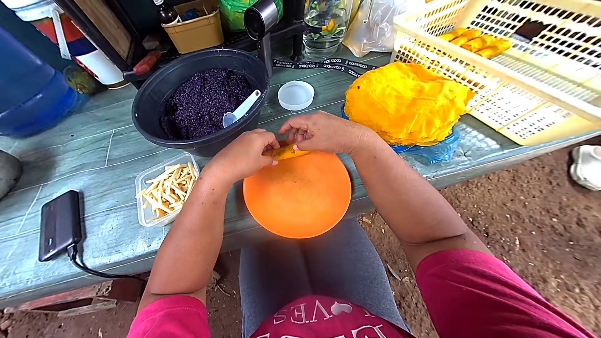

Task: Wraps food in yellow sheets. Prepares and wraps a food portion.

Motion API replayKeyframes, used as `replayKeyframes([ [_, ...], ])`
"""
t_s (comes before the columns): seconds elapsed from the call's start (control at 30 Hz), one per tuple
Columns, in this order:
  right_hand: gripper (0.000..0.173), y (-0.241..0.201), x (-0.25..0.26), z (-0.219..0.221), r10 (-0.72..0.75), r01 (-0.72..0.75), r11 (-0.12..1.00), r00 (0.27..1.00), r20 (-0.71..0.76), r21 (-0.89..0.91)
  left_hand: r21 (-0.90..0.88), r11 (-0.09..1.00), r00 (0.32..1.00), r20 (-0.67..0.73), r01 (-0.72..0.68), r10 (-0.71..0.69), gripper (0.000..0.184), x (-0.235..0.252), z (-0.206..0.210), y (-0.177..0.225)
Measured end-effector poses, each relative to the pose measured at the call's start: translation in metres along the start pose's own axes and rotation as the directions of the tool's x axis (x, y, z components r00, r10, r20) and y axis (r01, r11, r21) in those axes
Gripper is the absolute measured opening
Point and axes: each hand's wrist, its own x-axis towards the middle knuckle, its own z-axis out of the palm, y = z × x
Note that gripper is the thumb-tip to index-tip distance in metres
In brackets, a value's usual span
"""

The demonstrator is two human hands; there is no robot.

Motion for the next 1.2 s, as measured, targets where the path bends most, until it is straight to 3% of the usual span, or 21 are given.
replayKeyframes([
  [0.23,0.024,0.002,-0.001,-0.001,-0.046,0.046,0.999,0.998,0.037,0.002,-0.008,1.000,1.000,0.000,-0.010,0.010,0.022,0.000,0.000,-0.002],
  [0.43,0.027,0.002,-0.004,-0.001,-0.055,0.043,0.988,0.996,0.076,0.148,-0.199,0.977,0.990,0.127,0.082,-0.057,0.021,-0.004,-0.007,0.000],
  [0.57,0.011,0.006,-0.005,-0.001,-0.137,0.131,0.986,0.989,0.059,0.103,-0.049,0.999,0.998,0.056,-0.005,0.007,0.012,-0.003,-0.003,-0.001],
  [0.73,0.055,-0.005,-0.006,0.003,-0.064,0.067,0.998,0.985,0.160,-0.014,0.036,0.995,0.995,-0.014,-0.094,0.094,0.021,-0.005,0.004,0.004],
  [0.9,0.048,-0.007,-0.005,0.005,-0.023,0.033,0.996,0.991,0.133,-0.077,0.145,0.986,0.995,-0.033,-0.088,0.093,0.039,0.000,0.016,0.010],
  [1.07,0.049,-0.006,-0.008,-0.002,0.003,-0.013,0.992,0.997,0.082,0.128,0.144,0.988,0.998,-0.030,-0.058,0.063,0.035,0.003,0.017,0.010],
  [1.2,0.045,0.002,-0.009,-0.007,0.019,0.005,0.896,0.998,-0.051,0.443,-0.186,0.983,0.997,-0.076,0.010,-0.024,0.027,0.002,0.009,0.010],
])
